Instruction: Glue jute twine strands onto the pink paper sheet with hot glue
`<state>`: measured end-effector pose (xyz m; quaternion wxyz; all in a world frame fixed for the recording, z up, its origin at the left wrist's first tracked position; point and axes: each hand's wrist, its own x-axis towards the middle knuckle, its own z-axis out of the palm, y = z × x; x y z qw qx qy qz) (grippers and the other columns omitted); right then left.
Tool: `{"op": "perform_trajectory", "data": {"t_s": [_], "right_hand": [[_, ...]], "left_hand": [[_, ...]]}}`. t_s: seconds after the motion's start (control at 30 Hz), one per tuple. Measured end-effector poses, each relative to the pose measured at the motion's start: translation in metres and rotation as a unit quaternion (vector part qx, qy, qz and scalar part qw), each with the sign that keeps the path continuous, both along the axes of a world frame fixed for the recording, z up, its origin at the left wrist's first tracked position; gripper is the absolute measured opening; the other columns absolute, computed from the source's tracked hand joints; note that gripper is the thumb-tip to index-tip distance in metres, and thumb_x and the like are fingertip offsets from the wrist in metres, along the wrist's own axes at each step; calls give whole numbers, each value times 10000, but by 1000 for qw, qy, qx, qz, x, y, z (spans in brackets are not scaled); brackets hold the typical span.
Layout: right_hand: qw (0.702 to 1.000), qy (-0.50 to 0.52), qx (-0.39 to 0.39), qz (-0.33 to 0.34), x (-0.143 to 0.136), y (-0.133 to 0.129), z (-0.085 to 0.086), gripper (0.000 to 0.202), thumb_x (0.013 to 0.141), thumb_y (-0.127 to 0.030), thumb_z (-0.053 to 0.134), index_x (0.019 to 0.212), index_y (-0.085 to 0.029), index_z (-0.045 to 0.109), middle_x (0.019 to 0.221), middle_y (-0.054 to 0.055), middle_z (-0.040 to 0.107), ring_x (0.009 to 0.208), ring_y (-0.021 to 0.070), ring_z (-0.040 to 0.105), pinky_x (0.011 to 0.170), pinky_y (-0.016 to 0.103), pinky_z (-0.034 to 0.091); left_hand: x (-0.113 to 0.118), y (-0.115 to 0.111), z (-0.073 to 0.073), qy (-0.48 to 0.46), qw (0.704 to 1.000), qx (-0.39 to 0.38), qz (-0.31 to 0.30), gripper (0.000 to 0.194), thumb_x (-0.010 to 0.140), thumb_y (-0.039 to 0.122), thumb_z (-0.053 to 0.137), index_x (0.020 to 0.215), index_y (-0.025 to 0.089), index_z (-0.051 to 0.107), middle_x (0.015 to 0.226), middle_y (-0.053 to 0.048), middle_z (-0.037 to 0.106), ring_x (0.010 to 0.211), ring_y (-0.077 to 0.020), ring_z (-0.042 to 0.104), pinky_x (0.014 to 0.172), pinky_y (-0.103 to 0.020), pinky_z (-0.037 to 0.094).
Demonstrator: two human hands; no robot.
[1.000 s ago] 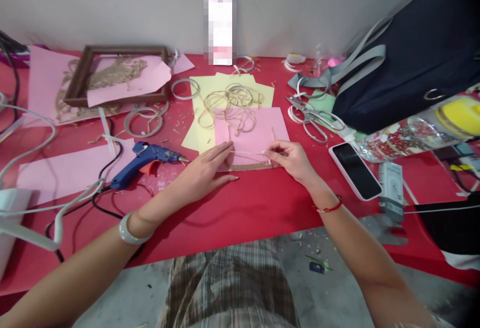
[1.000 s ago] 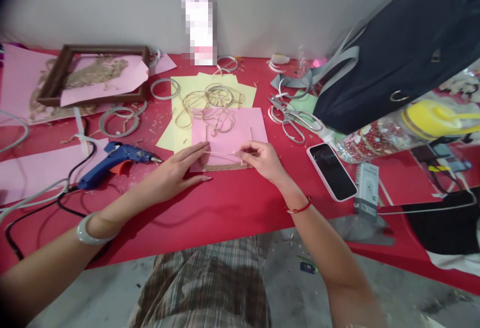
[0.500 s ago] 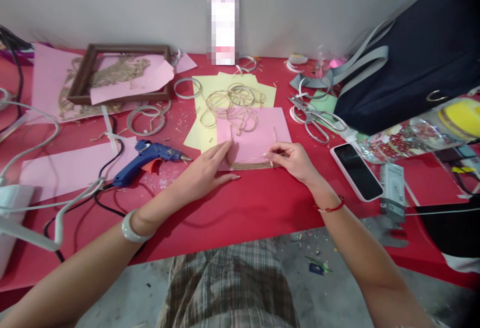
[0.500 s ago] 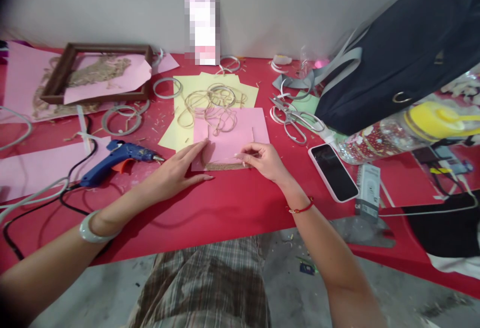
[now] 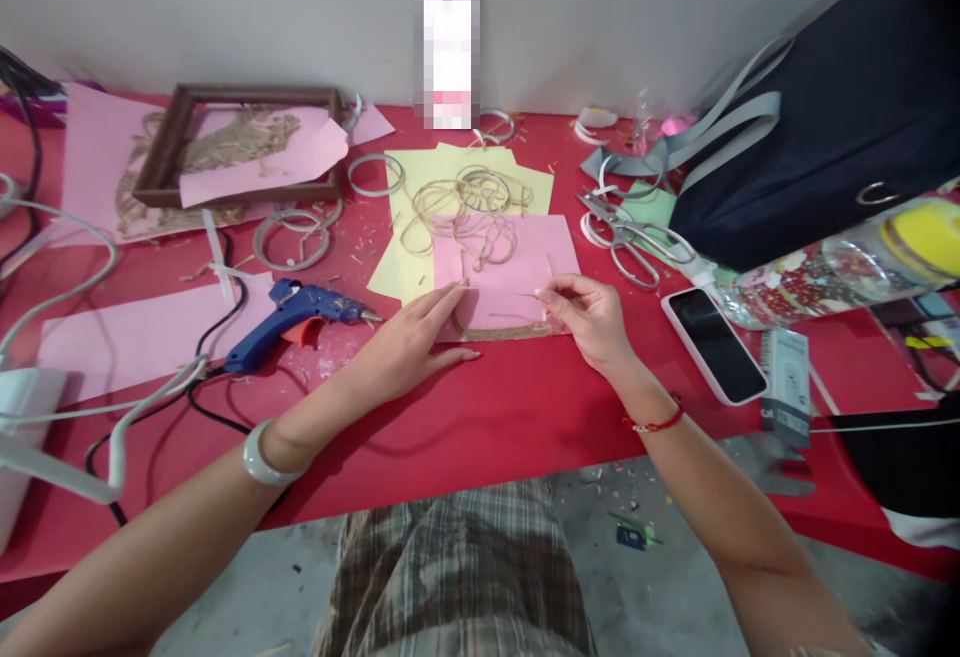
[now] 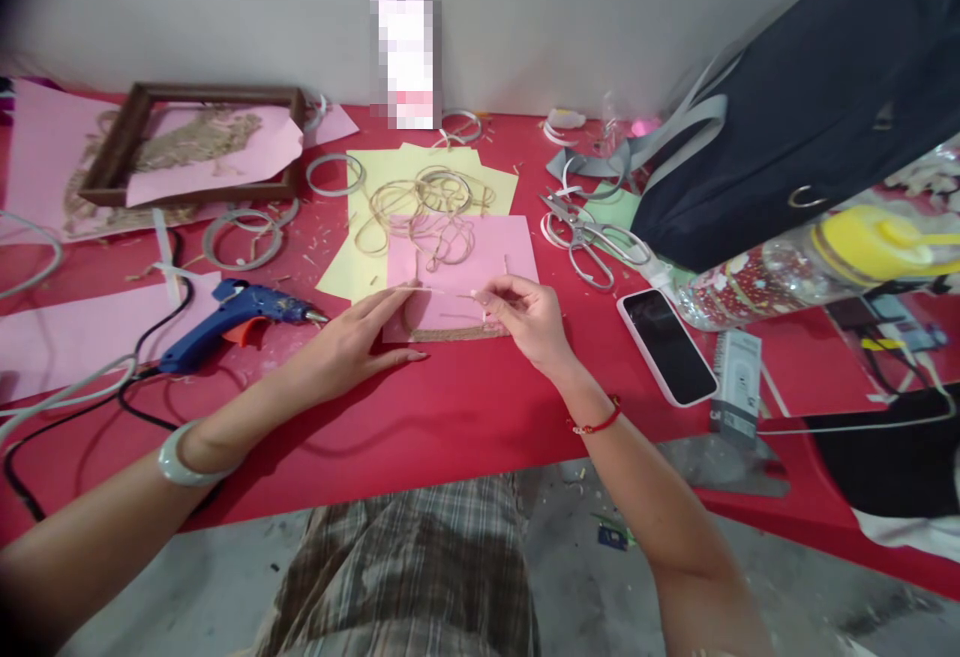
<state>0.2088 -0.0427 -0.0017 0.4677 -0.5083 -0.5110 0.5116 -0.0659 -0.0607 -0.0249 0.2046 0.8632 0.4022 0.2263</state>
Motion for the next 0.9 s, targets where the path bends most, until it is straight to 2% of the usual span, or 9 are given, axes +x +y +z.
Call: {"op": "perform_trajectory", "data": {"t_s": [0.07, 0.2, 0.37, 0.6, 0.9], "right_hand": [[999, -12, 14, 32, -3, 0, 4, 484, 656, -648, 954, 760, -227, 739, 659, -7, 630, 555, 130, 550, 511, 275, 497], [991, -67, 14, 111, -1, 2, 3, 468, 704, -639, 931, 722, -219, 726, 642, 2, 642, 584, 146, 570, 561, 293, 503], [984, -128, 36, 120, 11, 5, -6, 448, 749, -627, 907, 748, -207, 751, 697, 27, 698, 626, 162, 605, 620, 310, 505], [977, -157, 56, 131, 17, 8, -9, 413, 795, -616, 870, 755, -220, 757, 732, 41, 728, 656, 184, 628, 644, 325, 516], [967, -191, 86, 145, 22, 8, -11, 310, 873, -517, 811, 775, -227, 762, 800, 60, 759, 726, 209, 660, 686, 341, 516]], "left_hand": [[0, 0, 0, -3, 1000, 0, 0, 821, 1016, 479, 736, 1674, 172, 352, 1652, -244, 502, 1536, -352, 515, 1269, -531, 452], [0, -1, 1, -11, 1000, -6, 6, 916, 1019, 484, 733, 1729, 208, 225, 1663, -237, 491, 1529, -349, 526, 1256, -526, 462], [1, -2, 3, -1, 1000, -13, 11, 905, 1017, 512, 728, 1718, 186, 259, 1659, -241, 494, 1530, -350, 524, 1256, -506, 462], [2, -2, 4, 3, 1000, -6, 4, 842, 1036, 508, 699, 1705, 173, 315, 1659, -241, 496, 1543, -349, 506, 1270, -532, 451], [0, -2, 4, 26, 998, 39, -46, 653, 1111, 489, 544, 1663, 156, 438, 1677, -250, 466, 1585, -368, 448, 1292, -560, 428]]}}
